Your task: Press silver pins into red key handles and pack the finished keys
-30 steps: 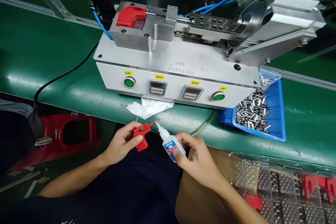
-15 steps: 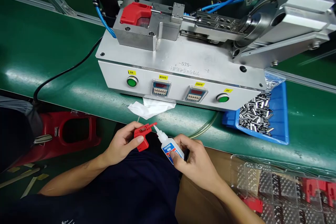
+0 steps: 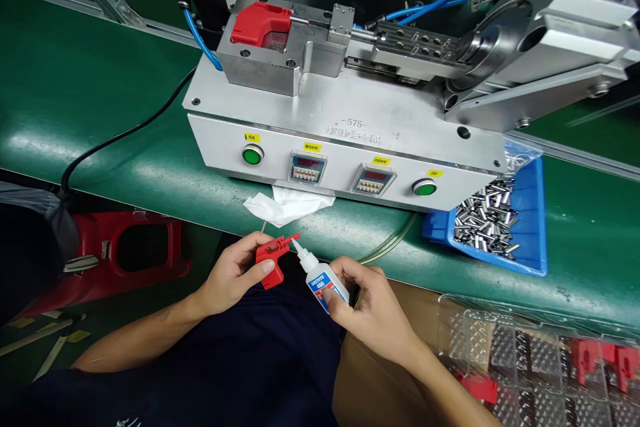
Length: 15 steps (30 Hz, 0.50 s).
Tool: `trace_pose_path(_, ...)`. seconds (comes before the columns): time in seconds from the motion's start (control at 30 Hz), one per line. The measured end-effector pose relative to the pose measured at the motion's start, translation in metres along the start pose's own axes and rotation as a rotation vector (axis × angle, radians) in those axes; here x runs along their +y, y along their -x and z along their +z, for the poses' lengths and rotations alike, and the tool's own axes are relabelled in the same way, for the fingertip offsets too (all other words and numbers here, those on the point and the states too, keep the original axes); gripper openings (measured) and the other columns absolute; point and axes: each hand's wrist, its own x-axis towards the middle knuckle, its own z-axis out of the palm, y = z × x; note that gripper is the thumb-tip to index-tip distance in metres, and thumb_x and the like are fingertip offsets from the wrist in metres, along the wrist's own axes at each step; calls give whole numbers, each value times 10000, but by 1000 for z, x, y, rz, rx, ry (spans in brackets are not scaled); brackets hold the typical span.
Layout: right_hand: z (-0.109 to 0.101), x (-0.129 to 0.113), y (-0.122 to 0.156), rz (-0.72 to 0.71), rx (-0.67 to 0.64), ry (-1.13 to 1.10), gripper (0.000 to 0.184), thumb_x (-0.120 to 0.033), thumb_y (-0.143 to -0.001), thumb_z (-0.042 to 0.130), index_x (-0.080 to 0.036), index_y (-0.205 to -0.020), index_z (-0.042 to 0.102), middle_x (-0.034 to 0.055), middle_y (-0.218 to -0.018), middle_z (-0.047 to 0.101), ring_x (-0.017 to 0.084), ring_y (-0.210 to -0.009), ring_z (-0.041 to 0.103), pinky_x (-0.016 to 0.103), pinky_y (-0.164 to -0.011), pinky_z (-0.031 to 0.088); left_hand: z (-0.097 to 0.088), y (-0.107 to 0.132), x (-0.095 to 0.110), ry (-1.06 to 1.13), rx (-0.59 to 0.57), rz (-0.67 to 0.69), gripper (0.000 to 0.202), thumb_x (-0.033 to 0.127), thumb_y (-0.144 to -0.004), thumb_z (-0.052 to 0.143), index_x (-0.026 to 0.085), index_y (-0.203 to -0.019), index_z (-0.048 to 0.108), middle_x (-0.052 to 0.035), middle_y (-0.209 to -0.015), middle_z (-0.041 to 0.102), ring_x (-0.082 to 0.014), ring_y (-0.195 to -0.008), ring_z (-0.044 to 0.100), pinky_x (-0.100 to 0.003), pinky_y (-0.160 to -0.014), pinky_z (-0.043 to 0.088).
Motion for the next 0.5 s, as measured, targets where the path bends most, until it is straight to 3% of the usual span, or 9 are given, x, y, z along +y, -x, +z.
trace_pose_path(0.3,1,2,1,-3,-13,5,149,-308,-873,595,-215,-756,589,-15,-632,608,147,-579,537,261,-555,422,1,1,1,-7,-7,10,264,418,-978,661,178,-1084,688,-24,-888,680,-178,-784,613,-271,-762,483)
trace_pose_path(0.5,-5,2,4,-22,51,18,213,-367,-933,602,-217,-783,618,-7,-625,614,152,-568,547,265,-536,439,0,2,1,-4,-7,16,251,410,-984,662,179,-1080,689,-16,-859,661,-167,-760,590,-260,-739,467)
